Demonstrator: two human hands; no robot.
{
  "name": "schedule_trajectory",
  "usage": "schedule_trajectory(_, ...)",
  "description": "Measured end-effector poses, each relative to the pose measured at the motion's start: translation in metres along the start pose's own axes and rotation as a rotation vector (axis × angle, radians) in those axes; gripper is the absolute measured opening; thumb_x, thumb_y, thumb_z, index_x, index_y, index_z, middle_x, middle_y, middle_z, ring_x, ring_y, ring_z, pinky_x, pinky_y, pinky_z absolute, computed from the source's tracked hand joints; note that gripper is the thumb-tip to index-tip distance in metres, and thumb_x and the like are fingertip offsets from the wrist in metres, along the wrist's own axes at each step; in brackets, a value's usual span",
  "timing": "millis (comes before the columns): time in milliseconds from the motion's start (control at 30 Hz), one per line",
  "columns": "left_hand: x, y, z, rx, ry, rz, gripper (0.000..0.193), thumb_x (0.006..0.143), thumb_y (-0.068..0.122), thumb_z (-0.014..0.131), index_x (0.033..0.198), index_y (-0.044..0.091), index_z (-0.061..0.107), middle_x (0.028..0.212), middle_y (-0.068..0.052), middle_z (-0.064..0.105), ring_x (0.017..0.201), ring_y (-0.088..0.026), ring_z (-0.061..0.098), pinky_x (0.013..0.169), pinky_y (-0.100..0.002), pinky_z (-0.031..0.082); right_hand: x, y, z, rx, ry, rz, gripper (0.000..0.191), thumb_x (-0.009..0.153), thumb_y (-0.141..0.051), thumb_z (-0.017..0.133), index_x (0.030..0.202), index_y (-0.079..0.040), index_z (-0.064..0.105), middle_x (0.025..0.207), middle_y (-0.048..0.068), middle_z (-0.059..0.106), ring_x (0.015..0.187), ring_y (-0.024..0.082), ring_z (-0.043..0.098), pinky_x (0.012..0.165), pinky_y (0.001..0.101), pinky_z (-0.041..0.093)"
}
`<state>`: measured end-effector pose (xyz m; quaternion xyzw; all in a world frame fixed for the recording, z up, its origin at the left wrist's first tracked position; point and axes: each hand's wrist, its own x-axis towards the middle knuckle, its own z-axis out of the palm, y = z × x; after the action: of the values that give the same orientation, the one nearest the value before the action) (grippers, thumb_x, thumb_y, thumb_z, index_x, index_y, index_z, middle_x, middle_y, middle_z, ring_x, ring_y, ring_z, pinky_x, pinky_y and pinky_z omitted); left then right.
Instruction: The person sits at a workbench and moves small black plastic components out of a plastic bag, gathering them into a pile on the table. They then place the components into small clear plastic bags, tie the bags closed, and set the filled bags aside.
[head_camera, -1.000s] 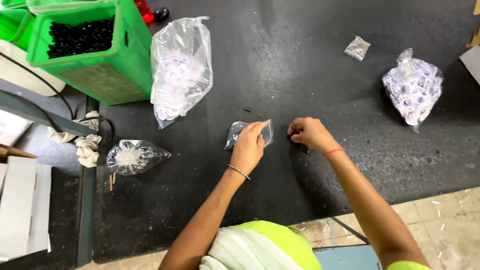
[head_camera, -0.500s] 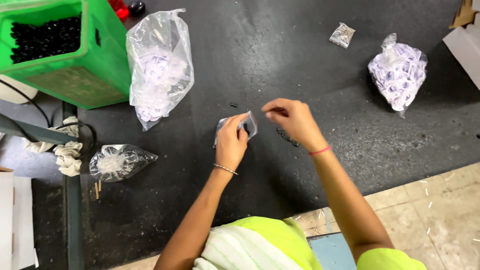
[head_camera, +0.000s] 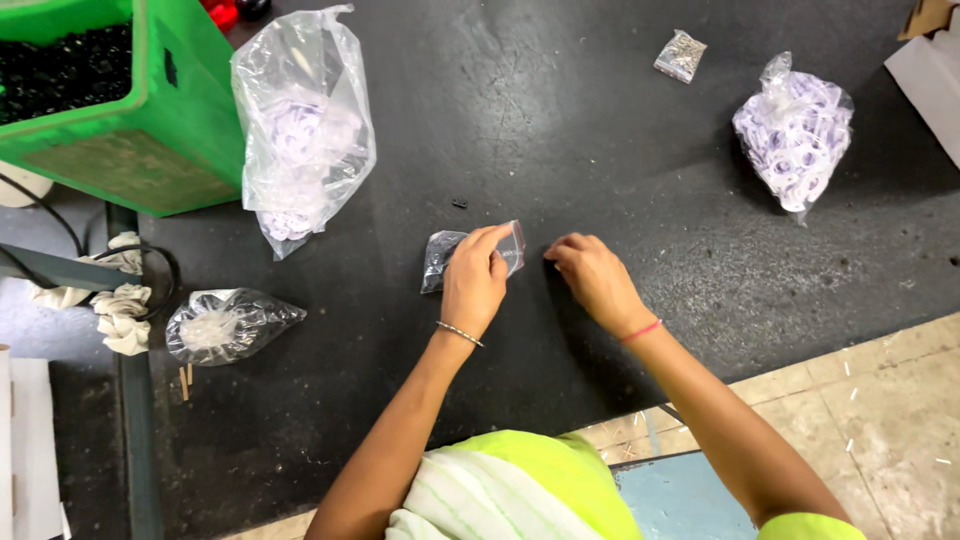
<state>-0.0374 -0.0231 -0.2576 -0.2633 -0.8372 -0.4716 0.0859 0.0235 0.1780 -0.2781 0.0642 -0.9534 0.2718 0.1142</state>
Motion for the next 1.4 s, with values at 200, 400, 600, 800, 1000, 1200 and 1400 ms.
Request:
schedule_trajectory(200, -0.008, 0.002, -0.011, -0.005, 0.01, -0.026, 0.034, 0.089, -0.005, 0.057, 0.12, 0.002, 0.068, 0.123, -0.017, 0.069, 0.112, -0.037, 0.066, 0.094, -0.043, 0.052, 0.033, 0.004, -0.01, 0.2, -0.208, 0.215, 0.021, 0.071, -0.005, 0.075, 0.092, -0.005, 0.073, 0.085, 0.012, 0.072, 0.077, 0.025, 0.072, 0.073, 0.0367, 0.058)
schedule_trajectory(400, -0.012, 0.002, -0.015, -0.01, 0.034, -0.028, 0.034, 0.089, -0.004, 0.058, 0.121, 0.002, 0.067, 0.123, -0.018, 0.068, 0.114, -0.038, 0.065, 0.096, -0.043, 0.052, 0.042, -0.012, -0.029, 0.397, -0.243, 0.342, 0.02, 0.075, -0.008, 0.078, 0.095, -0.005, 0.077, 0.081, 0.004, 0.076, 0.076, 0.014, 0.071, 0.074, 0.0301, 0.058)
schedule_trajectory(600, -0.012, 0.002, -0.007, 0.01, 0.018, 0.006, 0.036, 0.089, -0.004, 0.058, 0.124, 0.001, 0.066, 0.125, -0.019, 0.068, 0.115, -0.038, 0.064, 0.098, -0.044, 0.051, 0.039, -0.034, -0.036, 0.595, -0.107, 0.225, 0.023, 0.084, -0.005, 0.072, 0.106, -0.006, 0.077, 0.09, 0.004, 0.078, 0.084, 0.015, 0.072, 0.077, 0.0294, 0.058)
schedule_trajectory(800, -0.012, 0.001, -0.017, -0.003, 0.002, -0.056, 0.034, 0.092, -0.002, 0.058, 0.124, 0.002, 0.067, 0.126, -0.016, 0.068, 0.114, -0.036, 0.065, 0.096, -0.042, 0.052, 0.003, -0.01, -0.033, 0.097, -0.009, 0.018, 0.044, 0.081, -0.003, 0.072, 0.124, -0.007, 0.07, 0.131, 0.013, 0.067, 0.116, 0.035, 0.065, 0.095, 0.0398, 0.053)
schedule_trajectory(1000, -0.009, 0.0, -0.011, -0.003, -0.029, -0.074, 0.035, 0.091, -0.002, 0.058, 0.125, 0.002, 0.066, 0.127, -0.016, 0.067, 0.114, -0.036, 0.065, 0.096, -0.041, 0.052, -0.046, -0.009, -0.017, -0.084, -0.016, -0.067, 0.055, 0.079, 0.009, 0.058, 0.128, -0.013, 0.071, 0.139, 0.004, 0.065, 0.13, 0.029, 0.058, 0.1, 0.0392, 0.051)
schedule_trajectory(1200, -0.014, 0.001, -0.006, -0.013, -0.035, -0.041, 0.035, 0.09, -0.003, 0.058, 0.124, 0.002, 0.066, 0.127, -0.015, 0.068, 0.114, -0.035, 0.065, 0.096, -0.042, 0.052, -0.03, 0.005, -0.012, 0.039, -0.017, 0.069, 0.018, 0.086, -0.009, 0.072, 0.104, -0.01, 0.074, 0.11, 0.008, 0.07, 0.104, 0.031, 0.066, 0.089, 0.0413, 0.054)
schedule_trajectory(1400, -0.021, 0.002, -0.012, 0.007, -0.018, -0.004, 0.036, 0.088, -0.004, 0.058, 0.123, 0.001, 0.067, 0.125, -0.016, 0.068, 0.115, -0.037, 0.065, 0.098, -0.043, 0.052, 0.001, 0.001, -0.018, 0.184, -0.255, 0.382, 0.018, 0.084, -0.011, 0.077, 0.1, -0.006, 0.071, 0.092, 0.011, 0.077, 0.085, 0.025, 0.074, 0.078, 0.0368, 0.057)
